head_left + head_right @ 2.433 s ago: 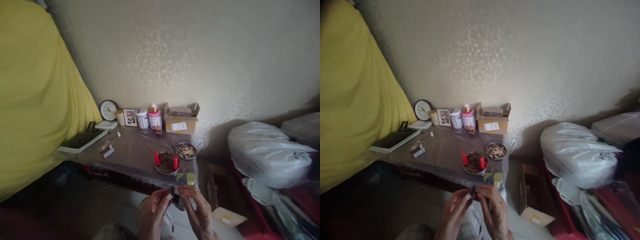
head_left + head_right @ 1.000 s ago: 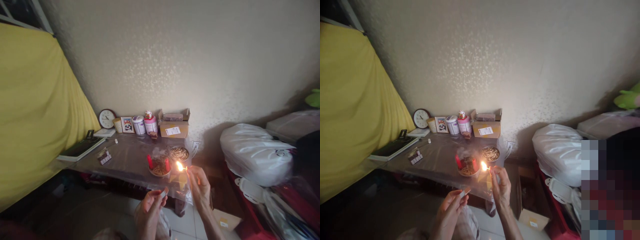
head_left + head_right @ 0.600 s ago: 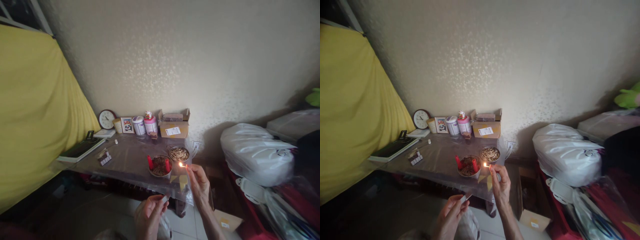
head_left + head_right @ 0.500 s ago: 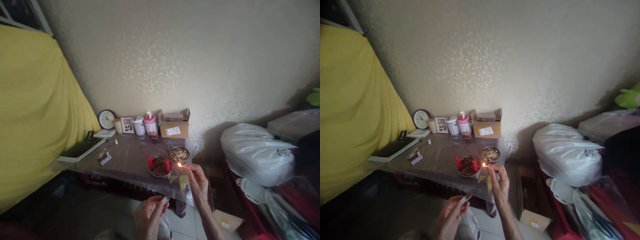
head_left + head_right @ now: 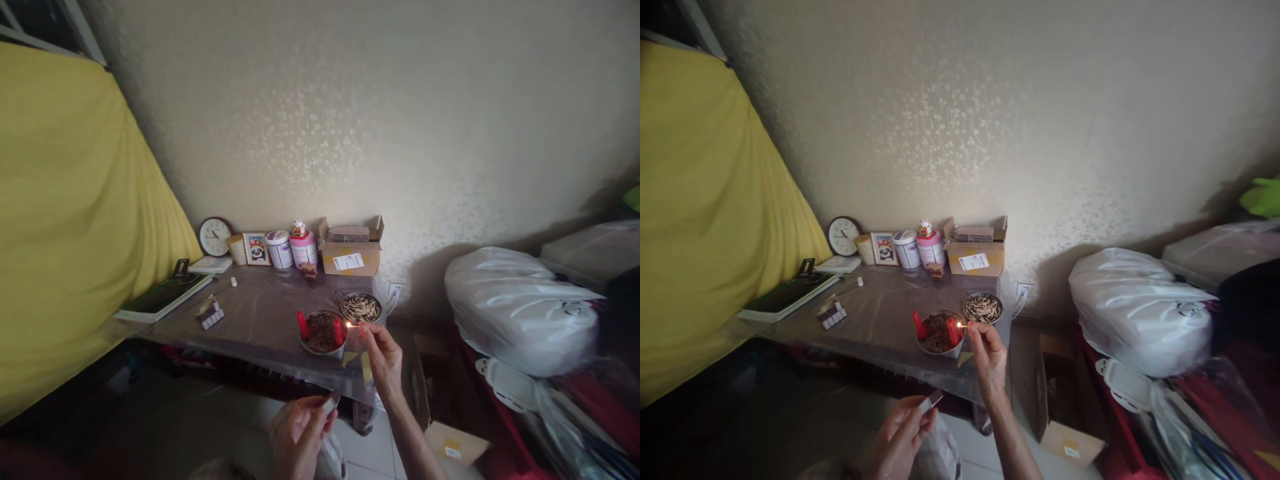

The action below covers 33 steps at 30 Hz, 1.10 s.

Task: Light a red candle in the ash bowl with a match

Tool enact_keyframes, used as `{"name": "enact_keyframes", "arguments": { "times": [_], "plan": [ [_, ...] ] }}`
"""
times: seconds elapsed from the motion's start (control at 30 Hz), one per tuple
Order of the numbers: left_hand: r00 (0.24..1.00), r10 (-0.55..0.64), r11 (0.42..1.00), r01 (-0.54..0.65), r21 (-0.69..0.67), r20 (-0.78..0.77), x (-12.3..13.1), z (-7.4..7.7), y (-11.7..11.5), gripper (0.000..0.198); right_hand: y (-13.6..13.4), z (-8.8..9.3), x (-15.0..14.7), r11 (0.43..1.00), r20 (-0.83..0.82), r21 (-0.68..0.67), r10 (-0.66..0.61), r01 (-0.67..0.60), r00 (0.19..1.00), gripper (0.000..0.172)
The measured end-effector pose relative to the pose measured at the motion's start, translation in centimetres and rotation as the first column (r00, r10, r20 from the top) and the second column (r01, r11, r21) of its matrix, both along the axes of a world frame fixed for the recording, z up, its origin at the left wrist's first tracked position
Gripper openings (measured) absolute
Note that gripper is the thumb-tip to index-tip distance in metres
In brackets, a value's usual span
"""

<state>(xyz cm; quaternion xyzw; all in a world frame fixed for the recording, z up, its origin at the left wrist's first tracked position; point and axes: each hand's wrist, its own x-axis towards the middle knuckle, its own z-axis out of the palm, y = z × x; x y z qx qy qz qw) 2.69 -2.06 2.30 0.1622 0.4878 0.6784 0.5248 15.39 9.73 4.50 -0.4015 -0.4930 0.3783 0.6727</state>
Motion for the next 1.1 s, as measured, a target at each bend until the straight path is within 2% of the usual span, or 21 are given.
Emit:
{"name": "enact_keyframes", "arguments": {
  "times": [0.4,0.77,1.1],
  "plan": [
    [0.998,-0.016,1.0,0.017,-0.013,0.065,-0.1,0.6,-0.1,0.042,0.8,0.2,-1.0,0.999,-0.072,-0.015,0.047,-0.048,0.996,0.025],
    [0.998,0.004,1.0,-0.002,-0.026,0.06,-0.5,-0.7,0.2,0.044,1.5,-0.5,-1.6,0.999,0.002,0.008,0.047,-0.048,0.999,0.026],
    [0.996,0.011,0.999,-0.008,-0.032,0.094,-0.7,-0.6,0.3,0.044,2.2,-1.1,-1.9,0.999,0.04,0.025,0.035,-0.036,0.999,0.022]
  ]
}}
